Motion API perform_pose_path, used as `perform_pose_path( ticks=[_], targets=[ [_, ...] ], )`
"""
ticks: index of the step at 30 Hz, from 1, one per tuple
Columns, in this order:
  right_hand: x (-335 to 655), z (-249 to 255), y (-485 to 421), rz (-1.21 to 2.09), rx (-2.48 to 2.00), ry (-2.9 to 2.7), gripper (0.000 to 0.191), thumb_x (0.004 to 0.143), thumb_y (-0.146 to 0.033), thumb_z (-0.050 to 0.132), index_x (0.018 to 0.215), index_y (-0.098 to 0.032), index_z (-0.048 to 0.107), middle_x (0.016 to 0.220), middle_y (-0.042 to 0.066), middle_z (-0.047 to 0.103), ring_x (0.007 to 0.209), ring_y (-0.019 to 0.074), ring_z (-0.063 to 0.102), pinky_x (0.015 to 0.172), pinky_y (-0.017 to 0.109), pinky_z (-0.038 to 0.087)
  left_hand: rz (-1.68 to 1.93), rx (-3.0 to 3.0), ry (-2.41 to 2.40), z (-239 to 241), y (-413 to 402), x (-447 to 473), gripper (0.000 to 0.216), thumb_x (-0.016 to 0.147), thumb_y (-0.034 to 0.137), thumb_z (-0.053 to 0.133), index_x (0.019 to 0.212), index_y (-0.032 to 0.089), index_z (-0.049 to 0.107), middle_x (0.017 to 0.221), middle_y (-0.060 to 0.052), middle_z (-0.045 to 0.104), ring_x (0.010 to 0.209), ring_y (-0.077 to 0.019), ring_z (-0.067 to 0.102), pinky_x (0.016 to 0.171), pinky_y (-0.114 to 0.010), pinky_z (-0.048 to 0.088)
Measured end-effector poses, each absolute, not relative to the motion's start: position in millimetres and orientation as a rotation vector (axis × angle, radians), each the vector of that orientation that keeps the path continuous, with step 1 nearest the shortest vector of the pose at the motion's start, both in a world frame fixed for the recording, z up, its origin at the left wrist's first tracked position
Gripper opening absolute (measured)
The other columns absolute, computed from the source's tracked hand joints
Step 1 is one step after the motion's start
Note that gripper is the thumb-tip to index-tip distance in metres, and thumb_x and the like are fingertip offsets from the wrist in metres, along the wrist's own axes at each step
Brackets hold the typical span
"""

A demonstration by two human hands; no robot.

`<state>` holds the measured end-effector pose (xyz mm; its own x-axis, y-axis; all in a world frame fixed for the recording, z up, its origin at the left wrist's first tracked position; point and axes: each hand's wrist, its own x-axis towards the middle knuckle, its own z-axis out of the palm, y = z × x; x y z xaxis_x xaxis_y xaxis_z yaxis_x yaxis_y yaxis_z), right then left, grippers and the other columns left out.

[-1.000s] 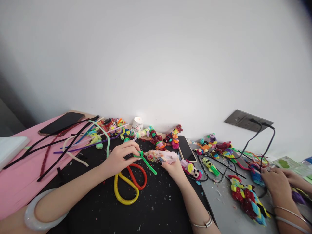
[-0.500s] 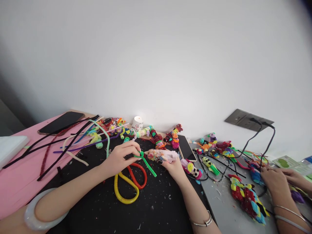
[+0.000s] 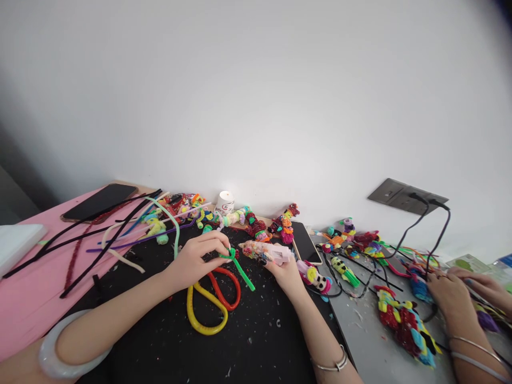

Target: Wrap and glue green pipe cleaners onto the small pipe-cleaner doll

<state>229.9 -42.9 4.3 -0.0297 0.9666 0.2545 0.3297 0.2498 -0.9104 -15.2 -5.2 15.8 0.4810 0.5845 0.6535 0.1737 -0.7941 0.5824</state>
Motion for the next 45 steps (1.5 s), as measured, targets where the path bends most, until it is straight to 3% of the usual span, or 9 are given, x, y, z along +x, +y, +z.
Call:
perform_pose_path(
  ticks=[4,10,15,19,22,26,30,41,45],
  targets=[
    [235,0,-42,0.68,-1.331,-1.562,0.017,0.073,-0.022,0.062,0.09,-0.019,0.058,0.082,0.002,0.063,0.073,0.019,0.06,0.068,0.03,0.048,1.261,2.17,0.68,16,-6,-14,0.007,0.079,0.013,0.062,0.075,0.018,0.06,0.089,-0.005,0.061,0.083,-0.0152,0.06,0.073,-0.028,0.051],
    [232,8,-47,0.32,-1.513,-1.918,0.033,0.076,-0.016,0.054,0.108,-0.023,0.058,0.104,0.006,0.053,0.1,0.0233,0.054,0.087,0.037,0.041,1.268,1.887,0.696,13,-6,-11,0.008,0.075,0.016,0.066,0.073,0.018,0.058,0.089,-0.005,0.058,0.082,-0.0155,0.06,0.067,-0.026,0.054],
    [226,10,-55,0.169,-1.639,-2.126,0.053,0.067,-0.011,0.054,0.118,-0.026,0.053,0.118,0.008,0.05,0.111,0.0286,0.045,0.094,0.047,0.032,1.253,1.853,0.694,12,-5,-10,0.009,0.074,0.015,0.067,0.074,0.018,0.058,0.09,-0.005,0.058,0.083,-0.0155,0.06,0.068,-0.026,0.054],
    [220,20,-62,0.083,-1.514,-2.132,0.055,0.067,-0.012,0.055,0.12,-0.024,0.05,0.124,0.009,0.048,0.117,0.0294,0.038,0.1,0.048,0.024,1.197,1.95,0.691,13,-7,-10,0.006,0.076,0.014,0.063,0.075,0.017,0.059,0.091,-0.005,0.058,0.084,-0.0153,0.06,0.069,-0.026,0.052],
    [213,25,-68,0.089,-1.308,-2.101,0.039,0.072,-0.021,0.059,0.11,-0.02,0.052,0.111,0.008,0.054,0.108,0.0269,0.043,0.095,0.043,0.03,1.163,2.067,0.686,14,-9,-9,0.005,0.078,0.014,0.063,0.076,0.017,0.06,0.09,-0.005,0.06,0.082,-0.0149,0.06,0.069,-0.026,0.05],
    [200,20,-73,0.087,-1.203,-2.11,0.007,0.08,-0.024,0.055,0.076,-0.019,0.051,0.072,0.002,0.053,0.075,0.019,0.046,0.072,0.033,0.034,1.119,2.208,0.639,14,-12,-7,0.004,0.08,0.014,0.062,0.078,0.017,0.061,0.089,-0.004,0.062,0.084,-0.0151,0.06,0.077,-0.028,0.047],
    [191,13,-74,0.102,-1.112,-2.161,0.017,0.086,-0.013,0.042,0.072,-0.018,0.05,0.066,0.001,0.05,0.068,0.0165,0.042,0.064,0.03,0.031,1.057,2.258,0.578,14,-13,-6,0.004,0.082,0.014,0.06,0.081,0.017,0.061,0.089,-0.004,0.062,0.085,-0.0145,0.059,0.079,-0.027,0.046],
    [190,10,-72,0.184,-1.062,-2.023,0.02,0.085,-0.011,0.042,0.067,-0.019,0.045,0.062,0.0,0.047,0.064,0.0146,0.043,0.059,0.027,0.031,0.959,2.149,0.665,19,-19,-3,0.011,0.087,0.016,0.051,0.083,0.018,0.061,0.091,-0.003,0.059,0.085,-0.0148,0.058,0.079,-0.029,0.048],
    [191,9,-72,0.173,-1.058,-2.035,0.02,0.085,-0.011,0.041,0.067,-0.019,0.043,0.062,0.0,0.046,0.064,0.015,0.042,0.06,0.027,0.031,1.023,1.798,0.73,10,-19,4,0.01,0.081,0.023,0.059,0.09,0.019,0.06,0.099,-0.004,0.053,0.088,-0.0164,0.061,0.078,-0.031,0.054]
  ],
)
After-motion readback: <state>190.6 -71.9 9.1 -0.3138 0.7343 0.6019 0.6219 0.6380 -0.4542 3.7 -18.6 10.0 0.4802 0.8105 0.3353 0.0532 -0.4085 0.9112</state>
